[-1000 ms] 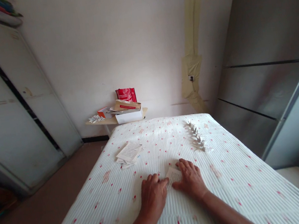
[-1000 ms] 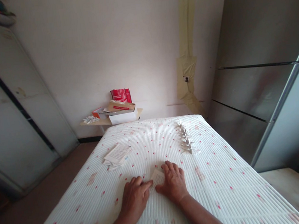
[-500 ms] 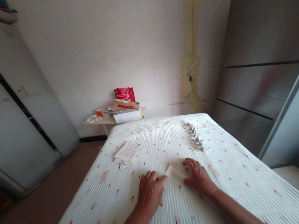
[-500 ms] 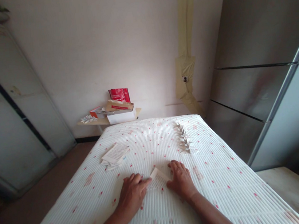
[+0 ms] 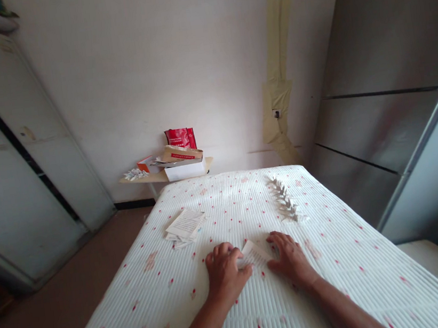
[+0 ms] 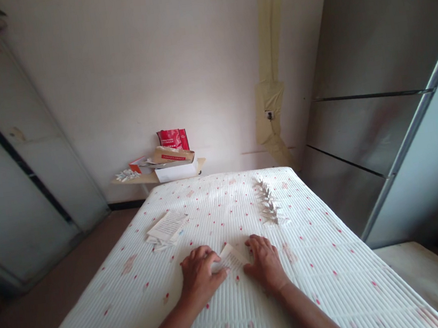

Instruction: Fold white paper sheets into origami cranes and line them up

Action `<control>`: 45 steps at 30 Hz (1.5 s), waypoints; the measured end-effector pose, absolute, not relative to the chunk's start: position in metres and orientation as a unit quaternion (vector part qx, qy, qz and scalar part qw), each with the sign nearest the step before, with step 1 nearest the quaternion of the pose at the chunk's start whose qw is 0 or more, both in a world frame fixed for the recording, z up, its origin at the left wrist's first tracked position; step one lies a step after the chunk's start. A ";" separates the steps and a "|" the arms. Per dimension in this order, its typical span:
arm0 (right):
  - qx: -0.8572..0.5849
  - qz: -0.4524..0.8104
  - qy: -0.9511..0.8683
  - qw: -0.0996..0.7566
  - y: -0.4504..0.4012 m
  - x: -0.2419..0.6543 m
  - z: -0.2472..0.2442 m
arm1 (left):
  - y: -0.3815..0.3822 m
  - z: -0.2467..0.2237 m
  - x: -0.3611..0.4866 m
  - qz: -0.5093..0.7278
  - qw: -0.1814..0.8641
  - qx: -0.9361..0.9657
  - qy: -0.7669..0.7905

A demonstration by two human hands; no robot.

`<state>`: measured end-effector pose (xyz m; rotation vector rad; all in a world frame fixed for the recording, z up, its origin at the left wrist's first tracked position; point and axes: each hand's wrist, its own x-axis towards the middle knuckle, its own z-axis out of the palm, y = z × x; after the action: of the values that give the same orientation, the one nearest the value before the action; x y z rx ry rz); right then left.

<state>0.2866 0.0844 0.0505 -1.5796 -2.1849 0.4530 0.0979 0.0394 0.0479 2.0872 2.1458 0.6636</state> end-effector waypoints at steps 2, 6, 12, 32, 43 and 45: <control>-0.564 0.163 -0.783 0.205 0.085 0.287 0.050 | 0.040 0.046 0.100 0.215 0.037 0.676 0.704; -0.557 0.170 -0.785 0.213 0.087 0.290 0.047 | 0.042 0.041 0.096 0.219 0.052 0.674 0.704; -0.547 0.176 -0.786 0.228 0.089 0.295 0.043 | 0.043 0.040 0.084 0.208 0.095 0.682 0.695; -0.515 0.282 -0.732 0.345 0.097 0.302 0.046 | 0.039 0.044 0.074 0.180 0.121 0.706 0.675; -0.538 0.132 -0.799 0.232 0.070 0.242 0.044 | 0.041 0.042 0.076 0.197 0.114 0.697 0.680; -0.543 0.138 -0.795 0.232 0.072 0.243 0.043 | 0.040 0.042 0.078 0.213 0.103 0.692 0.682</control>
<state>0.2431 0.0716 0.0426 -1.4938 -2.1852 0.3783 0.0777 0.0402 0.0424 2.0418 2.0128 0.6270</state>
